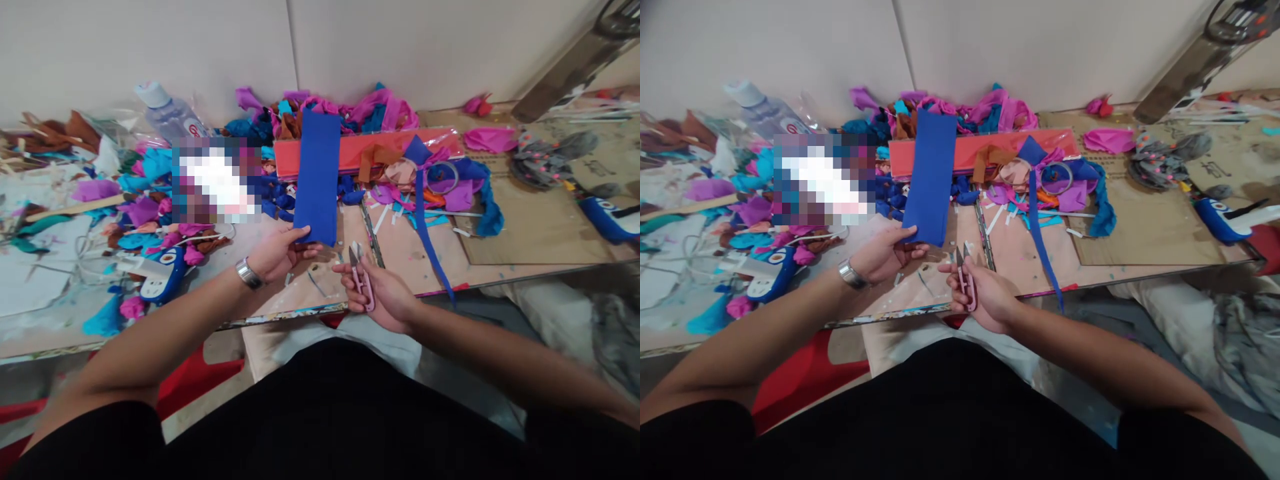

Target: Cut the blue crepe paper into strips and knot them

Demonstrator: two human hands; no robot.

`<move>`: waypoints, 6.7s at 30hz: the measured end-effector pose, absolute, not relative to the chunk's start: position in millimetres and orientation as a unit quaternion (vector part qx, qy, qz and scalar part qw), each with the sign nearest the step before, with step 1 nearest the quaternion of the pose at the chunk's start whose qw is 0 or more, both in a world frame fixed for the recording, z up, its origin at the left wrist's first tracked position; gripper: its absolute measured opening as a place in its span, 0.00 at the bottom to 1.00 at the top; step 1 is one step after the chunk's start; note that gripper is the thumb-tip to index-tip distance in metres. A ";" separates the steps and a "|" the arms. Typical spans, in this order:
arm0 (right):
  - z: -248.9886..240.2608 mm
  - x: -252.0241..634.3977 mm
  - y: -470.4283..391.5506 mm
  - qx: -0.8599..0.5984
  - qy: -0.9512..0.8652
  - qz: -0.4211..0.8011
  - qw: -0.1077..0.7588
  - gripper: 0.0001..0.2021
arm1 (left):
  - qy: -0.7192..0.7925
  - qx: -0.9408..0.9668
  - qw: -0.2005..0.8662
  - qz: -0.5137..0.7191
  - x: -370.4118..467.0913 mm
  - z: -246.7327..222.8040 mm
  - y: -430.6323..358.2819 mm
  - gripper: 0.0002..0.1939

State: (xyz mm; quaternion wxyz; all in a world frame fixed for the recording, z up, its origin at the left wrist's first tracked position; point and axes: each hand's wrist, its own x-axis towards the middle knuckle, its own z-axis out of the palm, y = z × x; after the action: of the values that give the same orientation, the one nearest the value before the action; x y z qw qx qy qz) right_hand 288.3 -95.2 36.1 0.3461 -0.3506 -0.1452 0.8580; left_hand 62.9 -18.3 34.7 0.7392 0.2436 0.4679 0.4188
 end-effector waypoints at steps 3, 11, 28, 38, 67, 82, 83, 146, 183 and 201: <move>36.0 277.0 -110.7 -0.329 -0.145 0.858 0.367 0.20 | 0.471 0.240 0.743 0.411 63.9 34.9 -21.6 0.04; 34.0 248.4 -131.0 -0.183 -0.070 0.924 0.328 0.31 | 0.450 0.261 0.762 0.385 68.3 34.5 -30.1 0.04; 42.9 244.0 -132.0 -0.169 -0.010 0.919 0.357 0.33 | 0.456 0.262 0.744 0.413 68.2 40.9 -36.7 0.10; 44.4 247.2 -131.2 -0.166 -0.024 0.915 0.368 0.28 | 0.439 0.278 0.748 0.414 65.8 36.4 -37.1 0.09; 41.4 250.4 -131.7 -0.162 -0.014 0.918 0.362 0.26 | 0.444 0.283 0.746 0.407 64.9 34.7 -36.6 0.11; 41.8 249.8 -129.1 -0.142 -0.005 0.919 0.366 0.31 | 0.441 0.284 0.752 0.400 64.4 33.3 -37.1 0.11; 41.7 249.9 -128.7 -0.147 -0.004 0.919 0.367 0.31 | 0.441 0.284 0.752 0.401 64.6 33.3 -37.3 0.11; 34.8 246.6 -124.2 -0.081 0.025 0.892 0.445 0.14 | 0.368 0.206 0.849 0.317 68.5 30.6 -43.0 0.18; 28.0 246.7 -138.4 -0.144 -0.071 0.902 0.400 0.18 | 0.409 0.203 0.803 0.382 70.8 32.3 -43.3 0.15; 22.2 280.3 -136.9 -0.382 -0.319 0.769 0.401 0.14 | 0.414 0.233 0.795 0.379 71.2 30.5 -45.3 0.18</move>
State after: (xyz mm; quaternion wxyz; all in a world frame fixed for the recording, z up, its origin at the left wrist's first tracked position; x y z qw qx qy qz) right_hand 280.3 -136.9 22.2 0.4013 -0.3815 -0.3192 0.7691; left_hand 71.2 -45.3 30.5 0.7946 0.2330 0.4136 0.3785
